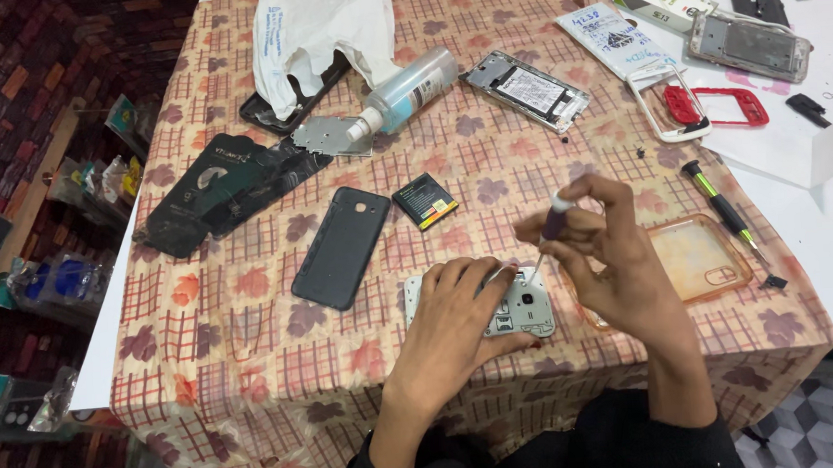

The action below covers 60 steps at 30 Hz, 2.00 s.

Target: The person uses a screwdriver to unscrew and remove screws from the back of a disassembled white smartphone. They place the screws on the table and continue working on the device's internal components.

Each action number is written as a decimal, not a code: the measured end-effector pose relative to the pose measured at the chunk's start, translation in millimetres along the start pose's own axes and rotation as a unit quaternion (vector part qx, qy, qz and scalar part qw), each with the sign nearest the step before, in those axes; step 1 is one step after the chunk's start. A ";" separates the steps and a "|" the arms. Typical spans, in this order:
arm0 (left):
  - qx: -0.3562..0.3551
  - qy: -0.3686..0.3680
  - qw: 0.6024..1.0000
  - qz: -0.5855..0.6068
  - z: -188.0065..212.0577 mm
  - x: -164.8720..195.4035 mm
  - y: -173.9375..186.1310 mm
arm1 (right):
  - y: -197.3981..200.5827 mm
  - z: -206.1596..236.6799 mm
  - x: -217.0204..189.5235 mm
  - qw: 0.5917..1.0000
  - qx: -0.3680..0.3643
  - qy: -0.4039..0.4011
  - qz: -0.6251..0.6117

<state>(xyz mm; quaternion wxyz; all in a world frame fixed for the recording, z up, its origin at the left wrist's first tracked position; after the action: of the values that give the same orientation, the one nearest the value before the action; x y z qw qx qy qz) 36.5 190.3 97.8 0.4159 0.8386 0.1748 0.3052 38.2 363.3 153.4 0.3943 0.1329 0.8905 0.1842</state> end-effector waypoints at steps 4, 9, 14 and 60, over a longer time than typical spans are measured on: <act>0.001 -0.002 1.000 -0.008 0.3 0.5 -0.6 | 0.6 1.3 -0.3 0.971 0.120 -0.089 0.188; 0.000 0.002 1.000 0.001 0.4 0.5 -0.2 | 1.4 2.5 -9.9 0.998 0.006 -0.024 -0.053; -0.001 0.000 1.000 -0.007 0.8 1.3 -1.1 | 6.3 0.9 0.1 0.974 0.129 -0.076 0.168; -0.046 0.010 0.999 0.014 4.3 -6.1 0.6 | 29.1 125.0 26.4 0.934 0.337 -0.101 0.064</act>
<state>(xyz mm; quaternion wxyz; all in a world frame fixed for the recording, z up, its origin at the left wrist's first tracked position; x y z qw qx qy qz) 34.8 184.1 94.0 0.4476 0.8182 0.1528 0.3270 117.5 427.4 71.1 0.4013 0.3325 0.8456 -0.1158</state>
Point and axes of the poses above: each hand's wrist, its own z-axis away from the middle knuckle, its own y-axis out of the back of the hand, x = y × z, the point moved 4 cm from there along -z, towards the middle knuckle, and after that the axes turned 1 degree about -z, right-handed, at the moved point
